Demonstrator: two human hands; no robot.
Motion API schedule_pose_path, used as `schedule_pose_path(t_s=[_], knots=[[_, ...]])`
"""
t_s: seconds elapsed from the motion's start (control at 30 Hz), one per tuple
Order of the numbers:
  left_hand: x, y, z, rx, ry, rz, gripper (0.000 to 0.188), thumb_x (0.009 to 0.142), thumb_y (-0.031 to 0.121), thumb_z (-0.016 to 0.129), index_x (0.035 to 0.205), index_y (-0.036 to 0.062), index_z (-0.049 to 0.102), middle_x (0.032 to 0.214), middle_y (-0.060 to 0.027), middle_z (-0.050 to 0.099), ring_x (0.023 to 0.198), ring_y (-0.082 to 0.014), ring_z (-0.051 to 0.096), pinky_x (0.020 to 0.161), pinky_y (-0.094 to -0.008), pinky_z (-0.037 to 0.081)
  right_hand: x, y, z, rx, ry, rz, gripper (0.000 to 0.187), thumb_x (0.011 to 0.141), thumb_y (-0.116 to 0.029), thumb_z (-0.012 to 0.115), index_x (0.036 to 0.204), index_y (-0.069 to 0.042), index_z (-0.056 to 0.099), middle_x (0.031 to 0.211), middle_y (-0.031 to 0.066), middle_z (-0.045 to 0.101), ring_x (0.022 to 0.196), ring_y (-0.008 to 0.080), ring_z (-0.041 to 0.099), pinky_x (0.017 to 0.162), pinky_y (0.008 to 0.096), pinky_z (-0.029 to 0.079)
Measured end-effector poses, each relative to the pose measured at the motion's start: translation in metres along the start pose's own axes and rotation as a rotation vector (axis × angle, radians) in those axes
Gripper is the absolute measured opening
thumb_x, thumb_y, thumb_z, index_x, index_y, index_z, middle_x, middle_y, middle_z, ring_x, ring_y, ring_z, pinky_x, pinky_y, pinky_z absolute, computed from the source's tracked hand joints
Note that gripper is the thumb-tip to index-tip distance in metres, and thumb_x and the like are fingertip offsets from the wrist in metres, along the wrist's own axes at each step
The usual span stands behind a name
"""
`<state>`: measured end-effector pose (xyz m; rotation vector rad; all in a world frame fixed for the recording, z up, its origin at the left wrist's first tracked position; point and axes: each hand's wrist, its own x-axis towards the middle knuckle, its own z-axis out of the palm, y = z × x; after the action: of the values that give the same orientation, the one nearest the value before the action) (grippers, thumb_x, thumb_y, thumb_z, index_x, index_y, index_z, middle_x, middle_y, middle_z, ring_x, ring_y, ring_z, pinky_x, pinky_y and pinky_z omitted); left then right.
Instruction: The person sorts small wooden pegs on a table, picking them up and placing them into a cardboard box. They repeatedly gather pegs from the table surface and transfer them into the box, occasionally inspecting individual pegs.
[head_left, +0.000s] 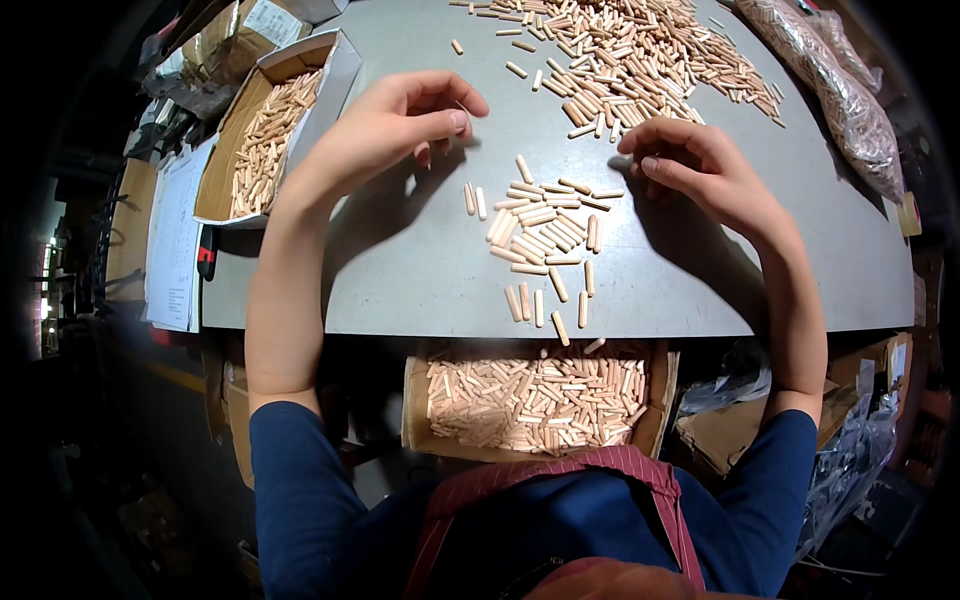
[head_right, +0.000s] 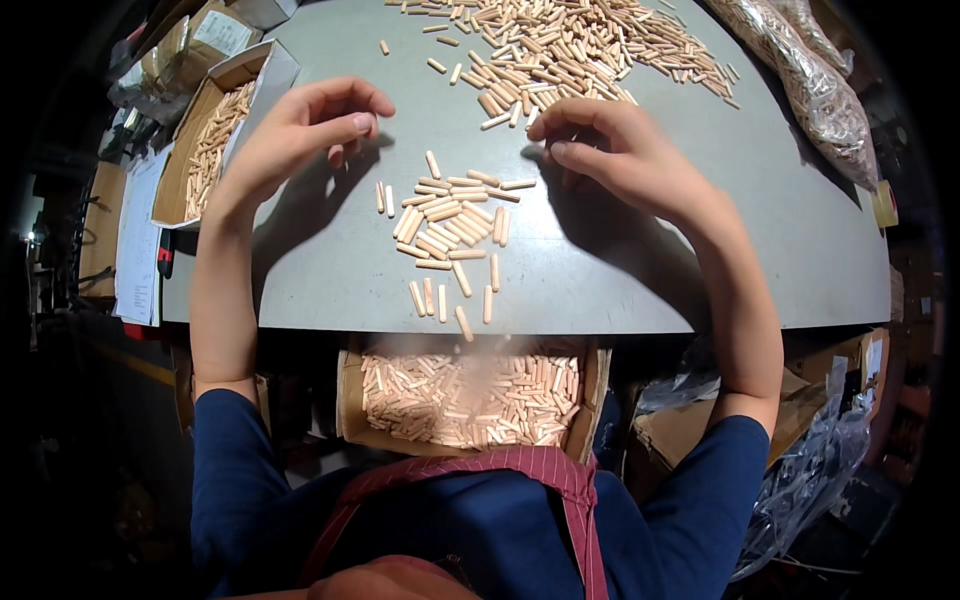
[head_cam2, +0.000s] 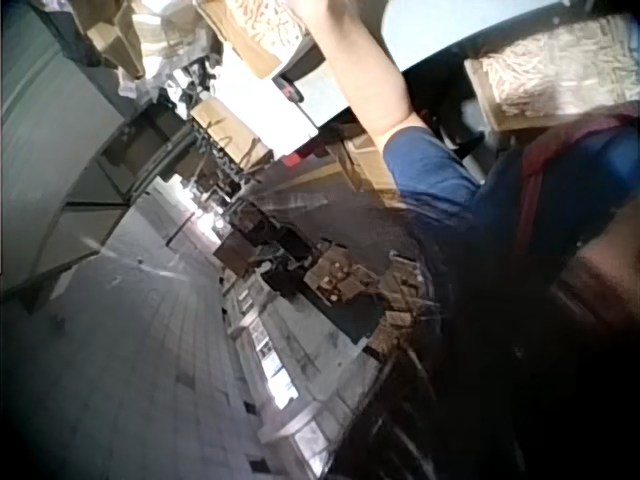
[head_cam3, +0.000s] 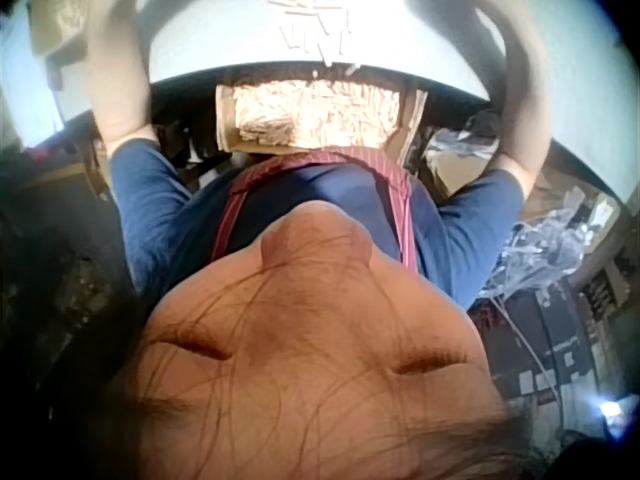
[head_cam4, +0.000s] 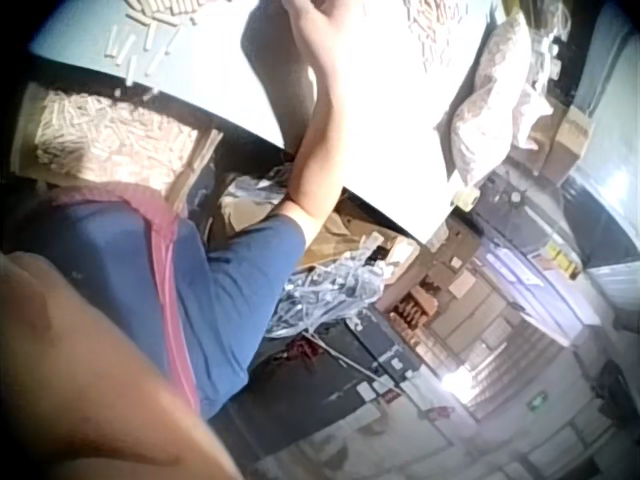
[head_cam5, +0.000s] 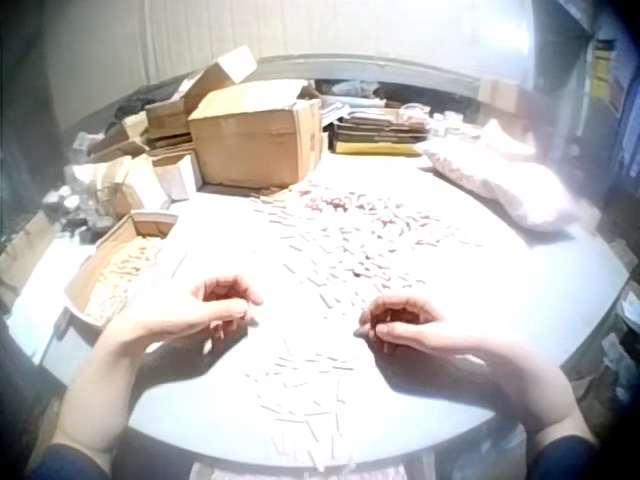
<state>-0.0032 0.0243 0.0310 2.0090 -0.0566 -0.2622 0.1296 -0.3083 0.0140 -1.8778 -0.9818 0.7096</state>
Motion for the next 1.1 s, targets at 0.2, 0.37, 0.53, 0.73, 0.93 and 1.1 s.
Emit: schedule_pose_path(t_s=[0.2, 0.37, 0.53, 0.73, 0.93, 1.1], knots=[[0.006, -0.011, 0.034, 0.283, 0.008, 0.220, 0.040, 0.092, 0.004, 0.063, 0.131, 0.0070, 0.069, 0.108, -0.0047, 0.063, 0.084, -0.0115, 0.056, 0.078, -0.0251, 0.052, 0.003, 0.004, 0.015, -0.317, -0.060, -0.276, 0.033, 0.093, -0.004, 0.066, 0.125, -0.003, 0.068, 0.112, 0.0084, 0.066, 0.099, 0.0195, 0.063, 0.088, 0.0324, 0.051], [-0.004, 0.009, 0.043, -0.087, -0.267, 0.071, 0.036, 0.098, 0.012, 0.066, 0.133, 0.0025, 0.068, 0.113, -0.0059, 0.068, 0.092, -0.0108, 0.062, 0.076, -0.0259, 0.054, 0.001, 0.004, 0.019, -0.131, -0.167, -0.335, 0.031, 0.094, -0.001, 0.063, 0.125, 0.000, 0.068, 0.107, 0.0085, 0.067, 0.091, 0.0175, 0.066, 0.079, 0.0313, 0.055], [-0.005, 0.007, 0.019, -0.063, -0.098, -0.094, 0.027, 0.103, 0.020, 0.062, 0.123, 0.0036, 0.070, 0.103, -0.0011, 0.072, 0.083, -0.0080, 0.065, 0.065, -0.0220, 0.054, -0.003, -0.005, 0.015, 0.099, -0.112, 0.030, 0.028, 0.097, 0.000, 0.057, 0.122, 0.000, 0.069, 0.103, 0.0053, 0.070, 0.082, 0.0104, 0.066, 0.070, 0.0262, 0.058], [-0.012, 0.022, 0.020, -0.091, -0.384, -0.296, 0.021, 0.102, 0.008, 0.060, 0.111, -0.0064, 0.073, 0.086, -0.0079, 0.076, 0.076, -0.0137, 0.073, 0.069, -0.0258, 0.060, -0.009, -0.018, 0.011, 0.096, -0.406, 0.108, 0.026, 0.095, -0.002, 0.060, 0.119, 0.003, 0.071, 0.089, 0.0057, 0.073, 0.076, 0.0109, 0.070, 0.069, 0.0268, 0.058], [-0.018, 0.031, 0.048, -0.133, -0.928, -0.092, 0.030, 0.102, 0.009, 0.065, 0.128, -0.0038, 0.071, 0.100, -0.0118, 0.080, 0.088, -0.0127, 0.075, 0.080, -0.0273, 0.060, -0.015, -0.028, 0.021, 0.054, -0.837, -0.136, 0.027, 0.096, -0.003, 0.062, 0.120, 0.006, 0.071, 0.098, 0.0143, 0.073, 0.085, 0.0220, 0.071, 0.080, 0.0331, 0.057], [-0.007, 0.021, 0.041, -0.355, -0.280, -0.060, 0.025, 0.103, 0.014, 0.064, 0.120, -0.0032, 0.072, 0.105, -0.0075, 0.077, 0.090, -0.0125, 0.071, 0.081, -0.0272, 0.057, -0.014, -0.020, 0.015, 0.197, -0.341, -0.016, 0.024, 0.099, -0.010, 0.059, 0.111, 0.001, 0.076, 0.085, 0.0027, 0.072, 0.079, 0.0082, 0.066, 0.071, 0.0250, 0.053]])
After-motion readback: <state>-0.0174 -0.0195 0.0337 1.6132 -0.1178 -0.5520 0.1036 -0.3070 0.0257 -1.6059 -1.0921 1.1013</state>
